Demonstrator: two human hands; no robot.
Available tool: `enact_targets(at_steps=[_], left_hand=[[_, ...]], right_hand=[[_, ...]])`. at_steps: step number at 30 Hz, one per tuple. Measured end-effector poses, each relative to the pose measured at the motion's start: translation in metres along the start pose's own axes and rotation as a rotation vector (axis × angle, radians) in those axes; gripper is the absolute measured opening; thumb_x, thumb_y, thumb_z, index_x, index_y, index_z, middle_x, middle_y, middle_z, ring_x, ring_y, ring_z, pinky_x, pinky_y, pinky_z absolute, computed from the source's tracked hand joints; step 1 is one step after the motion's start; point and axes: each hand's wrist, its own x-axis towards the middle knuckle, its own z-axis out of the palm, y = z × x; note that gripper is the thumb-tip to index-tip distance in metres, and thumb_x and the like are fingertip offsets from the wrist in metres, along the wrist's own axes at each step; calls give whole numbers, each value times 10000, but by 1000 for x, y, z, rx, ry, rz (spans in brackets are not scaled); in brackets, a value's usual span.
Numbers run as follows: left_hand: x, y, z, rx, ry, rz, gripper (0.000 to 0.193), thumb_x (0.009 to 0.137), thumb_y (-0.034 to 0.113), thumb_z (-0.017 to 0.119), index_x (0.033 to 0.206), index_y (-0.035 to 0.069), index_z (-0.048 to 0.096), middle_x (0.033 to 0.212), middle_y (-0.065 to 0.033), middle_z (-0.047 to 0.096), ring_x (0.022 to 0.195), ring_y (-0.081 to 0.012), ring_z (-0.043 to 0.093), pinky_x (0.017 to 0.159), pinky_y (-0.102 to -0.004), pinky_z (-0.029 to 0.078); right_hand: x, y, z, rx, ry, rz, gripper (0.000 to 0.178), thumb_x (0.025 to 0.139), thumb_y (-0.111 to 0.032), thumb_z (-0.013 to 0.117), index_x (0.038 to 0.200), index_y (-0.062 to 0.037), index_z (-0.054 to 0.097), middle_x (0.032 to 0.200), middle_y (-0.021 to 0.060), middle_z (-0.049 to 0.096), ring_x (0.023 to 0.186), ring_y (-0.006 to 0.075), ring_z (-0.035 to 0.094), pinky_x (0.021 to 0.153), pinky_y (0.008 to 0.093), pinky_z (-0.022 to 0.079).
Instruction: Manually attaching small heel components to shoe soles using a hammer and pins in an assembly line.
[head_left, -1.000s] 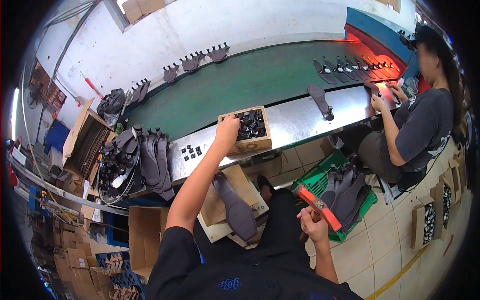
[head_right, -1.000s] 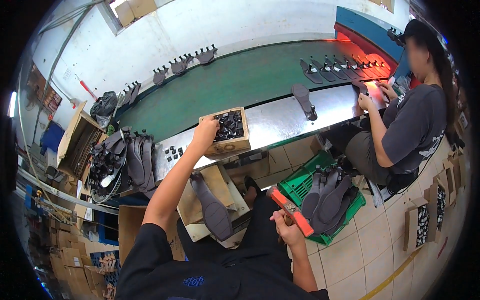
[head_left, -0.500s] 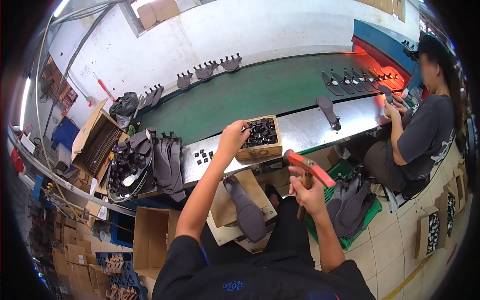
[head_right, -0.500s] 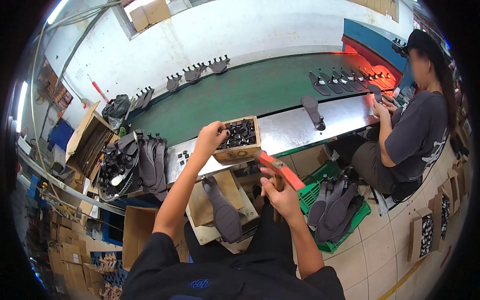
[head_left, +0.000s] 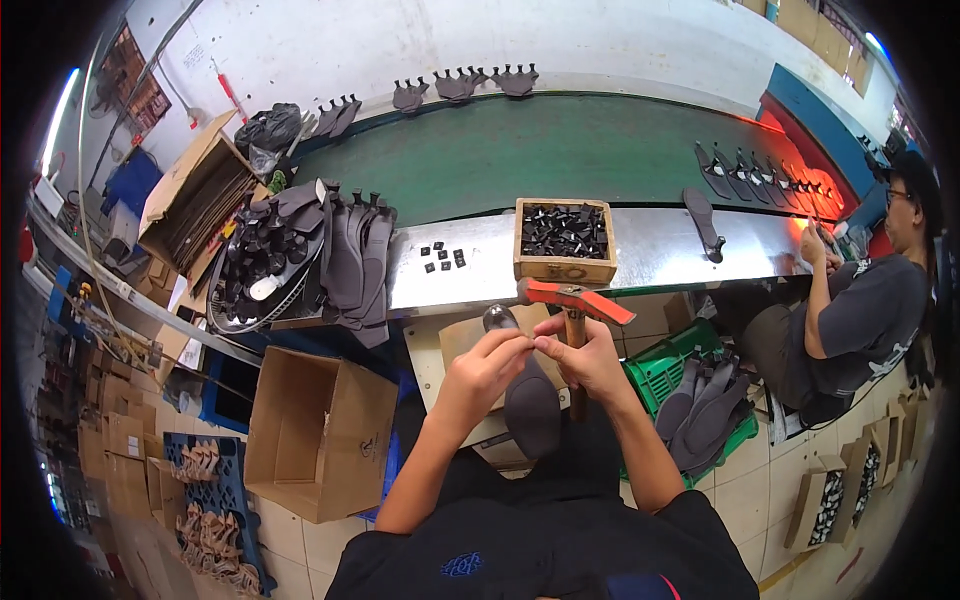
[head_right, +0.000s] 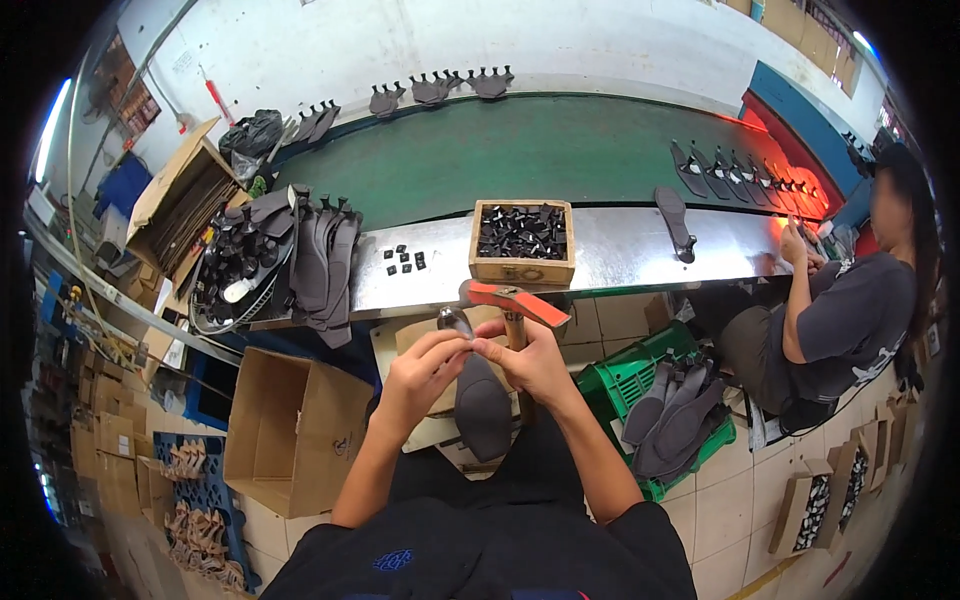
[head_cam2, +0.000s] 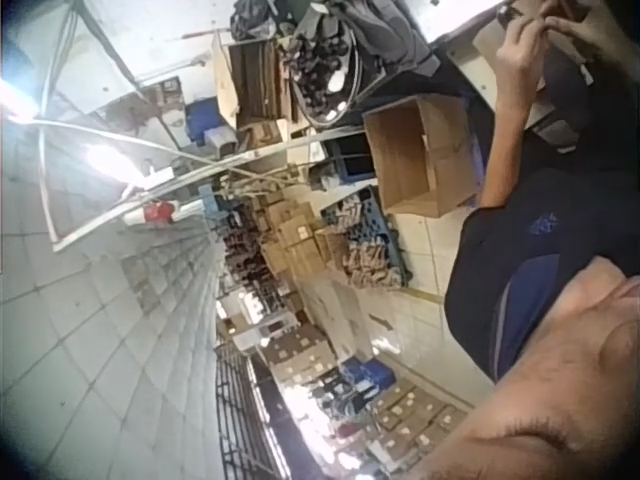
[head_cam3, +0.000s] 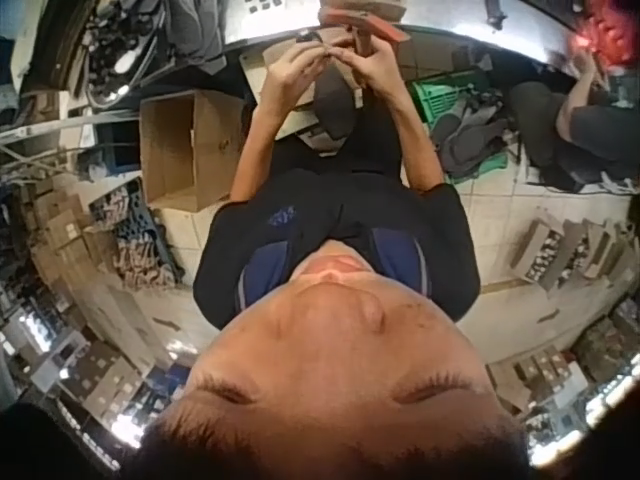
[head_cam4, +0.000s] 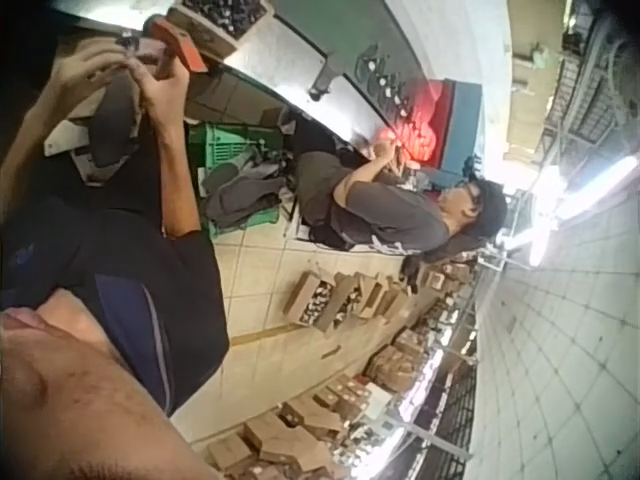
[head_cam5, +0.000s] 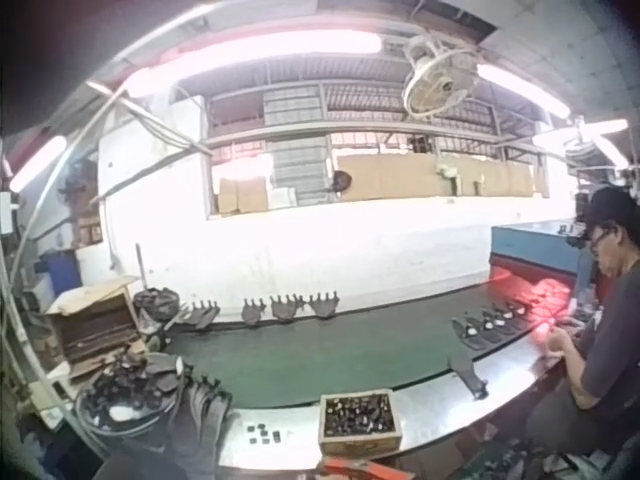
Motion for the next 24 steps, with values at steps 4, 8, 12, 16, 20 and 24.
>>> enact_targets(at_steps=[4,8,12,16,20,24], left_hand=[[-17,-9,-2,-159,14,-163,218,827,-15,747,1033,28,686,1056,-85,690,843,-213,690,660,-289,560],[-23,-25,5,-303,120,-556,320,821,125,799,1099,55,657,1074,-106,681,875,-250,686,757,-308,541],[-18,-80,37,-50,307,-437,371,828,250,803,1116,68,657,1052,-115,685,935,-280,665,853,-342,487],[-12,-88,40,14,15,-499,396,845,402,759,1061,77,691,944,-95,713,949,-297,656,968,-433,405],[-21,-89,35,-165,-48,-578,289,860,359,746,941,82,736,873,-107,727,866,-288,668,1057,-494,356],[-23,-89,36,-251,-15,-522,226,856,245,743,993,65,741,779,-71,714,726,-228,672,1145,-490,289]], right_hand=[[5,6,4,-53,-118,85,215,905,-141,754,1033,10,670,613,-36,543,414,28,413,374,220,263],[14,7,6,-295,-100,-48,267,898,-145,754,1110,-3,674,735,21,677,647,70,601,577,237,475],[59,17,8,-437,-24,-261,198,872,-117,756,998,30,712,818,71,734,770,113,661,727,286,533],[79,15,10,-600,-123,-326,160,880,-99,730,979,26,714,822,112,733,762,158,687,724,304,538],[76,18,16,-612,-181,-285,162,880,-81,708,998,29,704,842,125,736,777,171,705,721,319,539],[73,16,12,-644,-201,-360,159,862,-51,699,1000,29,699,854,131,730,784,201,715,719,328,536]])
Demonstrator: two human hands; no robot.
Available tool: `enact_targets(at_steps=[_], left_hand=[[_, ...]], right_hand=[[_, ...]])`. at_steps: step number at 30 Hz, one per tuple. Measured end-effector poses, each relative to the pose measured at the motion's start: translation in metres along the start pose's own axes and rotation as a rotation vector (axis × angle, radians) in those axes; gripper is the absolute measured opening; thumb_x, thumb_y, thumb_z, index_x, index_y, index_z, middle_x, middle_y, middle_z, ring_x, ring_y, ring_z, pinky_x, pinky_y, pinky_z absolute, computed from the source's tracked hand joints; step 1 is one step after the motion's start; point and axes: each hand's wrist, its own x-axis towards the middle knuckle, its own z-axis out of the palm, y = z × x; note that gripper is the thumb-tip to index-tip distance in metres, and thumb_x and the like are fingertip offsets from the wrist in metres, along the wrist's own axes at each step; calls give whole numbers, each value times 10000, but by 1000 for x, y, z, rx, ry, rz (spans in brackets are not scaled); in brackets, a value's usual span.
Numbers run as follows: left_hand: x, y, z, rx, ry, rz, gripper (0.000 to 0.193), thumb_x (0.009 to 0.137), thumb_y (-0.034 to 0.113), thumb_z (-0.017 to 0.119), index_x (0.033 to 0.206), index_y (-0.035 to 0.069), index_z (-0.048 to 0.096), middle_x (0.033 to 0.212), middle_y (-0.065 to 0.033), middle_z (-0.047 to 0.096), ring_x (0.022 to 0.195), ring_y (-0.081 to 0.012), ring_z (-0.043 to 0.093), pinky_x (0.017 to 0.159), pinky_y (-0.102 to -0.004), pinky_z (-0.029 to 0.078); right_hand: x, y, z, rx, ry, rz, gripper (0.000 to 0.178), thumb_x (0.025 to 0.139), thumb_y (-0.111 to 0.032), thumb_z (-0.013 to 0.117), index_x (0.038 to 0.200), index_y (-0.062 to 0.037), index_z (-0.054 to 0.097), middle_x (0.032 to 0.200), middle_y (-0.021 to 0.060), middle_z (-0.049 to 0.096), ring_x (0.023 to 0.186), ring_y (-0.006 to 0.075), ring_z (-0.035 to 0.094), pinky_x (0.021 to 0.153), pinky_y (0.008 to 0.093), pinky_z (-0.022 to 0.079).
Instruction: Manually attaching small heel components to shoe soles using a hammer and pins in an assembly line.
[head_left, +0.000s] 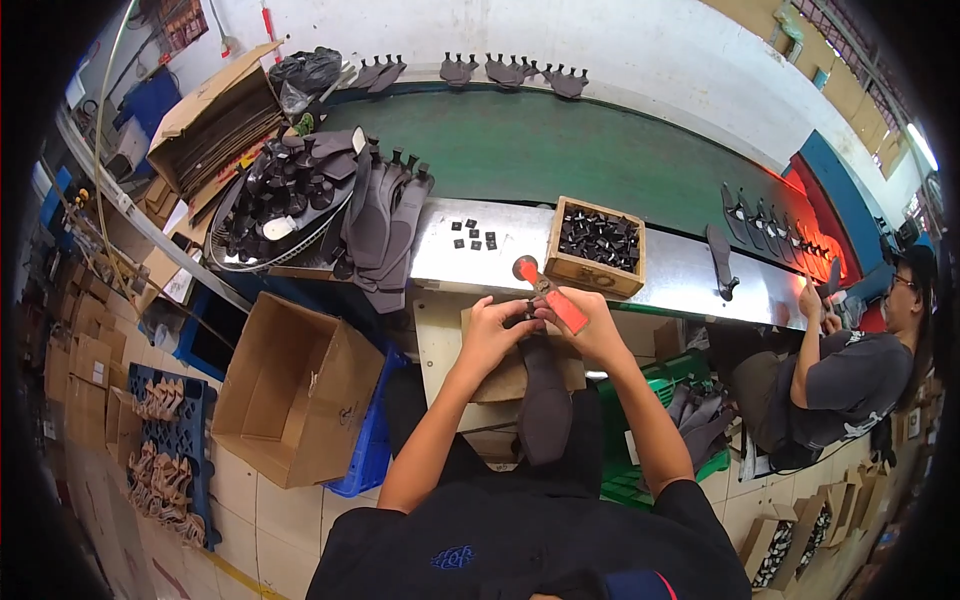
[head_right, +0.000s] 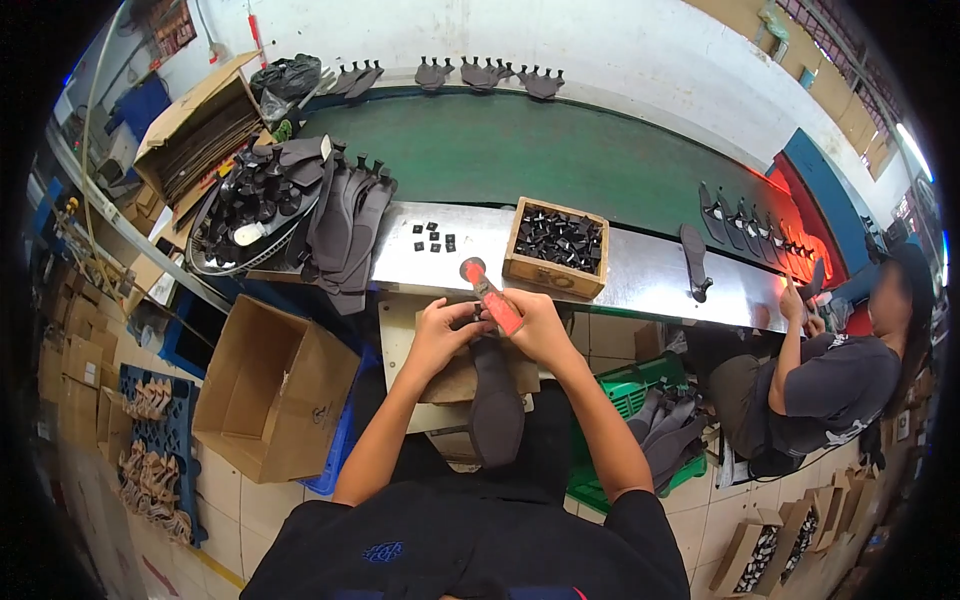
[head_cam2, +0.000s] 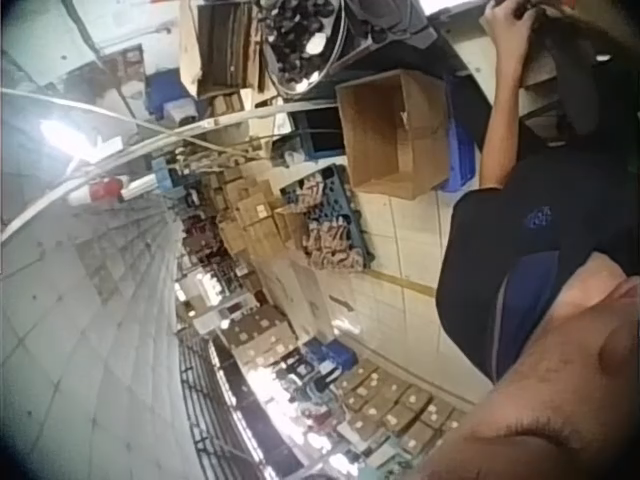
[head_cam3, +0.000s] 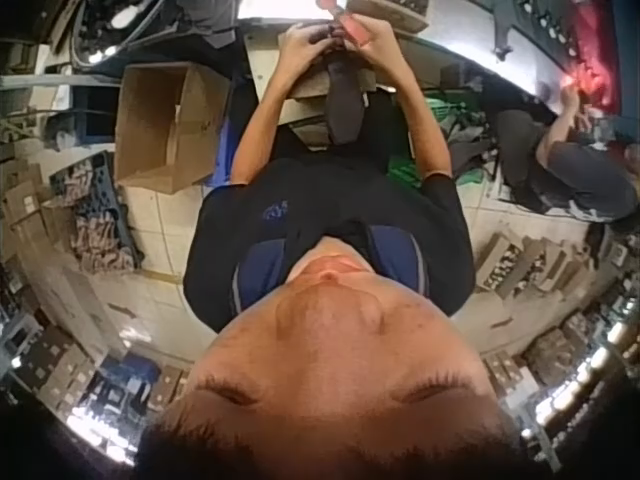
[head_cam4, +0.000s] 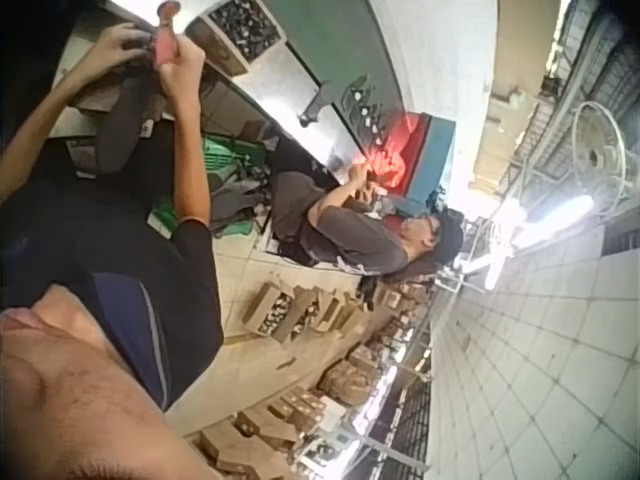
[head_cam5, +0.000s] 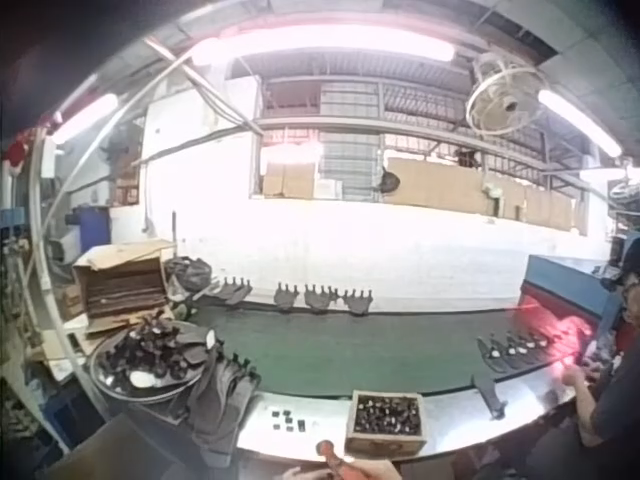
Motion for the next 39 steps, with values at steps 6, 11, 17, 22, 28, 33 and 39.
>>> enact_targets(at_steps=[6,11,17,22,28,33,39], left_hand=[[-1,-4,2,26,38,50,263,842,240,754,1029,54,739,864,-85,745,768,-236,695,1138,-513,289],[-6,-6,4,-83,112,18,314,818,218,786,1046,9,735,968,-149,745,850,-222,714,879,-369,524],[-5,8,0,-294,35,-93,303,820,100,773,1109,14,744,900,-77,752,796,-80,652,733,-247,524],[-5,10,-3,-389,-24,-182,296,840,79,760,1126,3,742,917,-28,744,821,-64,639,743,-233,520],[-3,8,-1,-401,-44,-159,285,852,61,741,1129,-3,740,953,-28,743,849,-67,639,771,-231,520],[-6,13,-1,-460,-50,-180,292,852,36,721,1141,0,737,979,-28,745,879,-75,646,793,-238,521],[-8,3,-3,-379,-65,-189,487,818,124,783,1271,-4,662,1019,-61,757,946,-138,687,893,-288,515]], right_hand=[[-3,1,-2,-73,-32,-53,142,872,-47,708,992,27,692,929,141,713,820,254,708,728,315,534],[-7,-7,-6,-193,-66,-106,242,793,-64,746,1020,-6,686,1052,148,657,844,312,644,748,341,512],[-27,-30,-8,-24,-30,134,296,893,-88,694,1172,-11,633,967,94,655,731,183,604,660,283,478],[-64,-53,-8,188,123,219,376,999,-75,574,1364,-6,511,875,30,627,564,38,460,512,206,400],[-66,-70,-3,-66,151,26,376,995,-83,582,1346,36,516,788,101,649,602,131,578,555,274,456],[-69,-70,-1,-139,173,-21,383,987,-91,596,1336,47,520,795,159,660,674,218,646,626,324,500],[-69,-80,-6,-93,108,90,369,970,-67,608,1307,58,522,932,260,660,822,426,662,726,379,519]])
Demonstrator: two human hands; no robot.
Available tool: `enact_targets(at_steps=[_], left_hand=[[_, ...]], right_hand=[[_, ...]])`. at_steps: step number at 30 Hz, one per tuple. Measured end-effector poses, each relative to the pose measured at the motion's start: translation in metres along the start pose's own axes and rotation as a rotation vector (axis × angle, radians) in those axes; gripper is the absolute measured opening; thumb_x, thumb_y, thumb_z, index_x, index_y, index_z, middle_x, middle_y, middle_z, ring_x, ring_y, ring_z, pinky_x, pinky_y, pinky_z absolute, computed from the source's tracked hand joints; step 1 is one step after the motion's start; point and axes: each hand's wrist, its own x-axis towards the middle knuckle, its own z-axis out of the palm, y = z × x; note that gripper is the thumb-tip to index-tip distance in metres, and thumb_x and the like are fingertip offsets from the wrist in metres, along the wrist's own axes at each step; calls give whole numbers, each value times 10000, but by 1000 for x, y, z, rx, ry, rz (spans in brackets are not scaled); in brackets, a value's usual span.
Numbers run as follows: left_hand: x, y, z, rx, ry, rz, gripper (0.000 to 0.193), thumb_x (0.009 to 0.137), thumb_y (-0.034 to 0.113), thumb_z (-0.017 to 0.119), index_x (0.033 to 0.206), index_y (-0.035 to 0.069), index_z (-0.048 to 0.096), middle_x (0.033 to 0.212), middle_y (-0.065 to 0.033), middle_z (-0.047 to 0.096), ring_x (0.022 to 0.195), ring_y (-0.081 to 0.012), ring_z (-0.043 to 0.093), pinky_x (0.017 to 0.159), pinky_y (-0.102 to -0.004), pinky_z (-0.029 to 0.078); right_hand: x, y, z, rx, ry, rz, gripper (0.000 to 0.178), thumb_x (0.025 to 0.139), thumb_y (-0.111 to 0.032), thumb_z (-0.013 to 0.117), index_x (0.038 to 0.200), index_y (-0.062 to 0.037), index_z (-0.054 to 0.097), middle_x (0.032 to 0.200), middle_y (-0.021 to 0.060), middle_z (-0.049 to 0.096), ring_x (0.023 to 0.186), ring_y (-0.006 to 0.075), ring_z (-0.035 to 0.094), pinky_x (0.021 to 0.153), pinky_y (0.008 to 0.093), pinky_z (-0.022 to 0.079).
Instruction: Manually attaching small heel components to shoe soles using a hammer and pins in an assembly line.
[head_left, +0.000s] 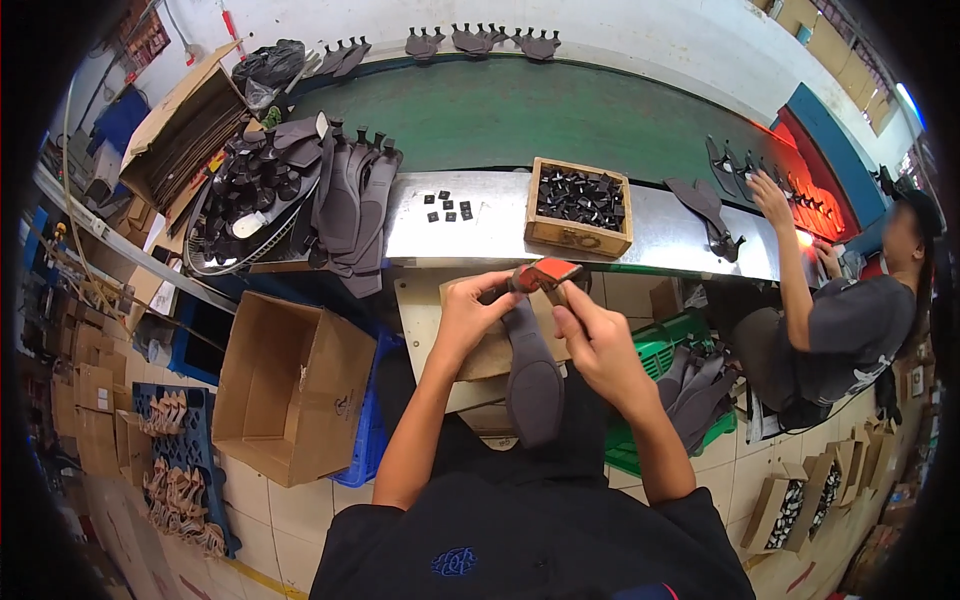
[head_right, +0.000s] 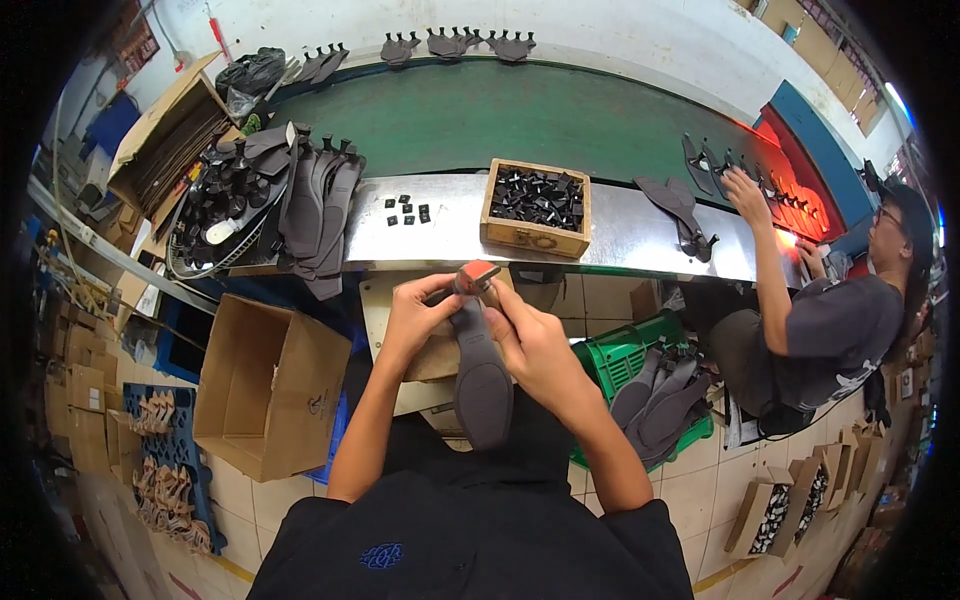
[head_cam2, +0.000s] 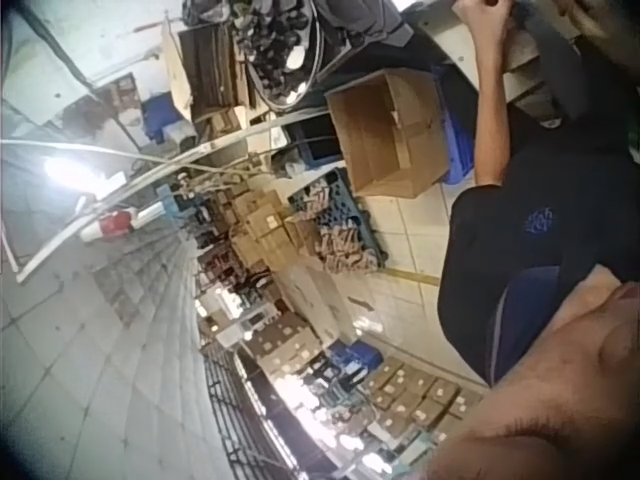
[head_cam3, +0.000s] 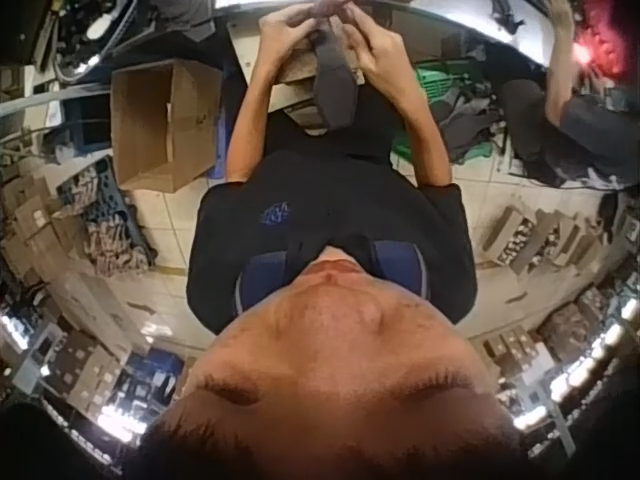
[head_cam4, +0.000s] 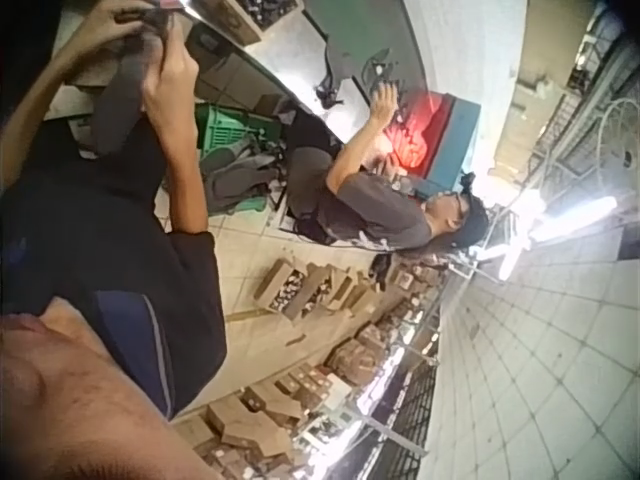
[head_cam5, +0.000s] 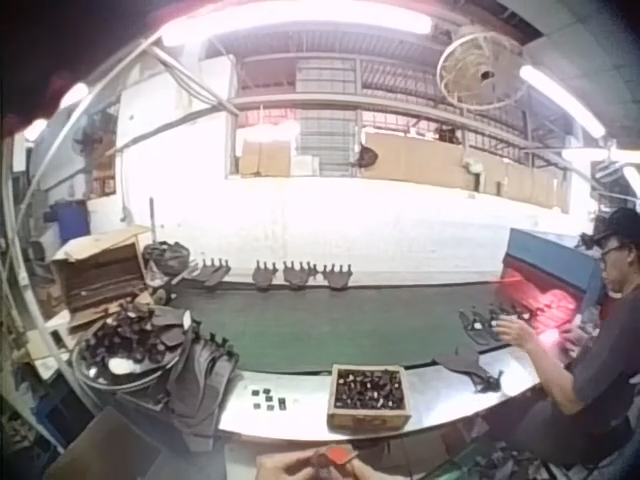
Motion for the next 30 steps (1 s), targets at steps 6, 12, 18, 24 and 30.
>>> enact_targets(at_steps=[6,12,18,24,30], left_hand=[[-15,5,-1,782,-32,145,1219,799,478,778,1564,-43,-16,1520,-34,484,1458,-259,361,1218,-585,54],[-11,-1,1,866,-73,83,1225,799,509,761,1568,-34,-21,1533,-36,470,1471,-262,342,1198,-630,21],[-15,6,-5,754,-75,97,1152,813,483,747,1570,-34,49,1548,-28,451,1498,-255,286,1201,-623,-1],[-26,2,2,923,-40,181,637,848,410,717,1423,209,533,1503,-4,505,1479,-282,329,1147,-724,16],[-58,29,6,566,-49,297,278,933,209,651,1170,75,712,1123,-82,733,1169,-306,640,1078,-496,368]], right_hand=[[-31,-69,-38,98,209,-92,186,966,-46,577,1131,40,579,860,161,639,655,334,608,655,331,517],[4,23,17,-287,7,11,140,1005,-94,535,1069,22,579,839,230,641,698,434,635,580,451,504],[-28,-40,-32,286,283,-1,183,972,-123,577,1060,37,575,728,203,610,579,335,609,531,425,478],[-9,0,-4,-153,33,1,236,1014,-125,539,1161,53,584,869,238,627,743,409,623,653,379,490],[-3,-2,-18,-217,157,-177,341,988,-89,585,1308,24,551,895,189,652,735,367,648,655,411,515]])
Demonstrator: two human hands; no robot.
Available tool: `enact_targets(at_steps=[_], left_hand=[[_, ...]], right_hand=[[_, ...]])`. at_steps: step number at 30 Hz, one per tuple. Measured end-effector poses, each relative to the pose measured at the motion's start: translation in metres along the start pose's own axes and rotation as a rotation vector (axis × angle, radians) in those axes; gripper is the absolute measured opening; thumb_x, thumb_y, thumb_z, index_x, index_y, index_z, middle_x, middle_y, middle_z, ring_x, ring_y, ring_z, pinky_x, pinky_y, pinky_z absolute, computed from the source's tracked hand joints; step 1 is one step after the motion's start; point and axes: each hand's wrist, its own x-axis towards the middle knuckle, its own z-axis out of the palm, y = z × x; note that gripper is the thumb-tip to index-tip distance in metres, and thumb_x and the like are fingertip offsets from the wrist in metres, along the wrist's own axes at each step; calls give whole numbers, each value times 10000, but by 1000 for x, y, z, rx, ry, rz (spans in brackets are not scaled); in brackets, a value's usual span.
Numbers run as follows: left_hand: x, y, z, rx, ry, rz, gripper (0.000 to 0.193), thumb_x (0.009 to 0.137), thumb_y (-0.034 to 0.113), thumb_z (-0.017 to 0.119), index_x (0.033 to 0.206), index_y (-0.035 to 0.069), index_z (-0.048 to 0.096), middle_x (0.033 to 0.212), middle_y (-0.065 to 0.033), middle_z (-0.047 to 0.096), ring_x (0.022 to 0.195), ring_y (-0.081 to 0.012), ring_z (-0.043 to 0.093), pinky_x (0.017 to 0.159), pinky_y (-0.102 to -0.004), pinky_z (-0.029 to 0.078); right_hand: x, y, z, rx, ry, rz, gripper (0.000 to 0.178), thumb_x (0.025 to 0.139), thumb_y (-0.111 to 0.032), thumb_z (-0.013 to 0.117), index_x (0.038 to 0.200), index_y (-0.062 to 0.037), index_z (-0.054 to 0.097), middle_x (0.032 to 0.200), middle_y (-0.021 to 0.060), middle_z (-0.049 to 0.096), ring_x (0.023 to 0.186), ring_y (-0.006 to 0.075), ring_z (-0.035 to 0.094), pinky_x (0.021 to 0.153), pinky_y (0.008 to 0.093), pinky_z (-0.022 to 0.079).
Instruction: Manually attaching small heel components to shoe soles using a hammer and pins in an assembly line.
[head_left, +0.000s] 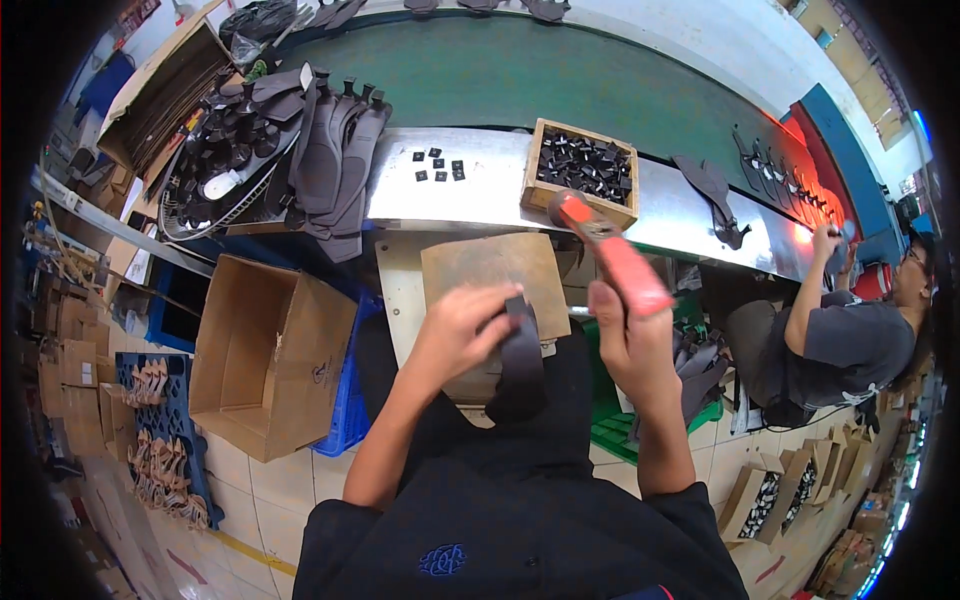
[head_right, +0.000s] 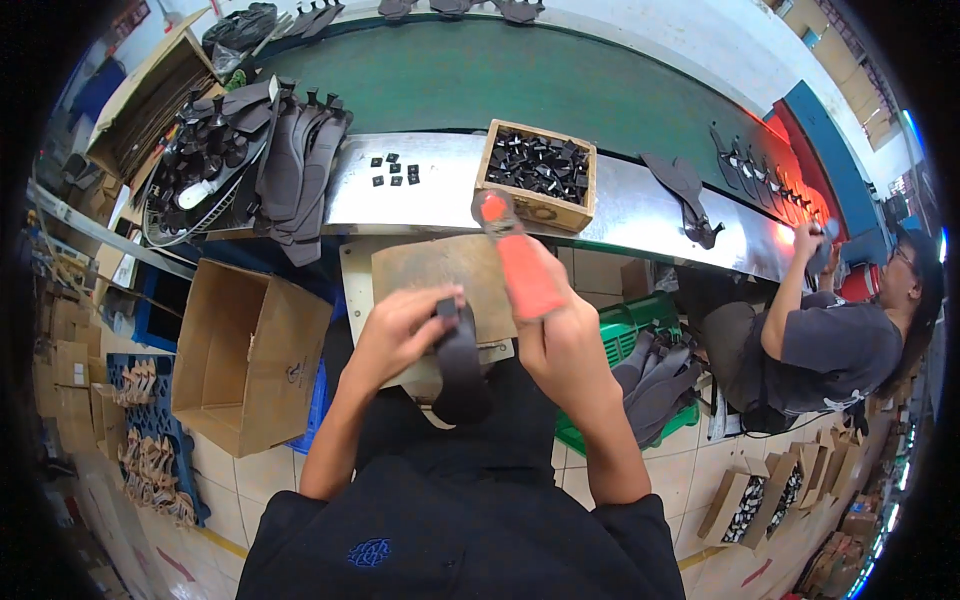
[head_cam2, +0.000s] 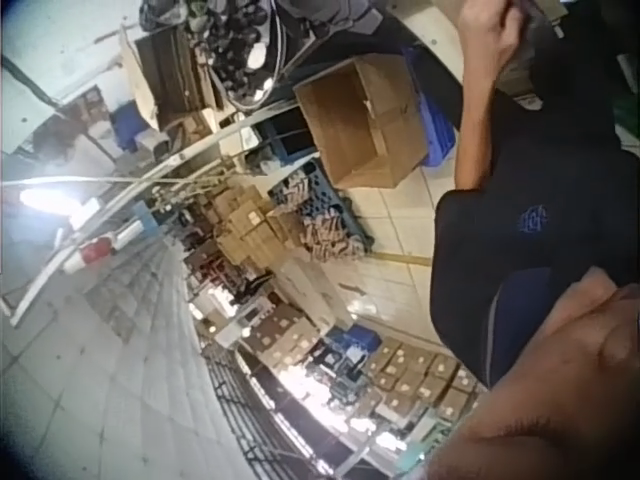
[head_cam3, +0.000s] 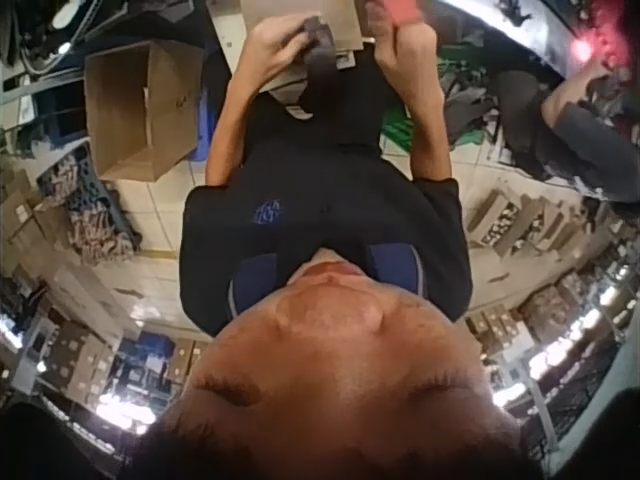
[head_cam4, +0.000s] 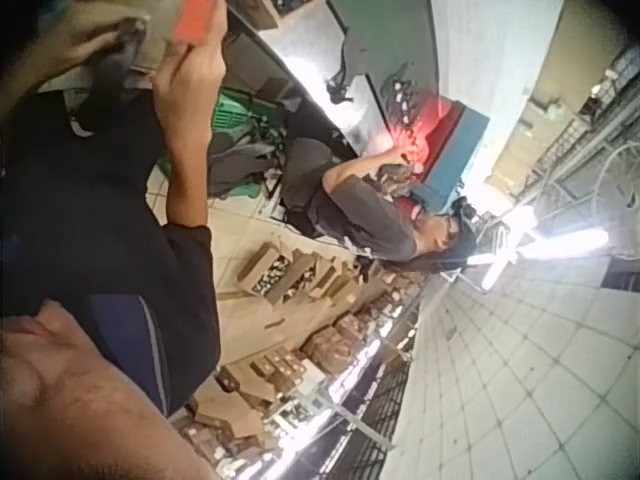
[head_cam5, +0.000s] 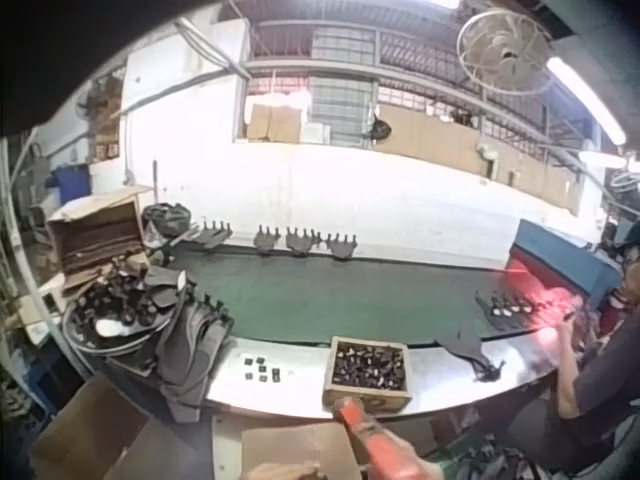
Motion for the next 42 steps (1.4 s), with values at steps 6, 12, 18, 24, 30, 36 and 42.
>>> enact_targets(at_steps=[6,12,18,24,30,36,42], left_hand=[[-53,95,-44,-672,-169,-200,245,977,178,623,948,-44,722,840,-152,711,753,-239,705,681,-294,524],[-72,103,-53,-811,-192,-277,210,970,145,640,963,-52,711,823,-130,694,749,-189,680,662,-294,506],[-74,103,-50,-957,-332,-182,191,935,155,708,954,-35,703,800,-124,649,697,-192,632,610,-303,463],[-73,104,-41,-1124,-429,-102,290,965,239,681,865,-33,674,690,-108,601,609,-187,581,569,-322,429],[-80,99,-33,-1266,-756,-54,230,981,165,648,1099,-20,718,896,-123,719,768,-236,693,656,-310,500],[-76,95,-27,-1275,-856,66,252,993,198,632,1095,-15,720,882,-137,720,741,-248,689,626,-331,495],[-78,99,-29,-1285,-872,62,265,994,231,633,1046,-15,718,814,-143,701,687,-261,669,581,-338,476]], right_hand=[[-9,28,50,-367,-407,-110,466,886,-130,693,1329,-40,577,1153,151,612,931,328,648,760,416,552],[4,3,21,6,-565,-329,387,867,-169,729,1205,2,648,1192,152,638,1039,331,639,907,406,507],[-7,-21,-3,742,-831,-199,368,874,-248,770,1036,73,691,1029,197,680,871,304,681,755,359,547],[3,-27,-3,933,-1048,-381,369,829,-137,805,1068,87,634,924,176,619,782,314,623,647,346,518],[12,-36,-10,889,-1188,-471,326,871,-141,761,1033,104,618,895,160,585,713,302,588,591,355,485],[8,-46,-17,774,-1243,-516,258,916,-142,708,982,90,616,847,142,549,647,259,553,531,323,444],[-8,-52,-17,802,-1082,-477,250,891,-139,708,867,99,635,734,117,529,543,230,516,437,311,407]])
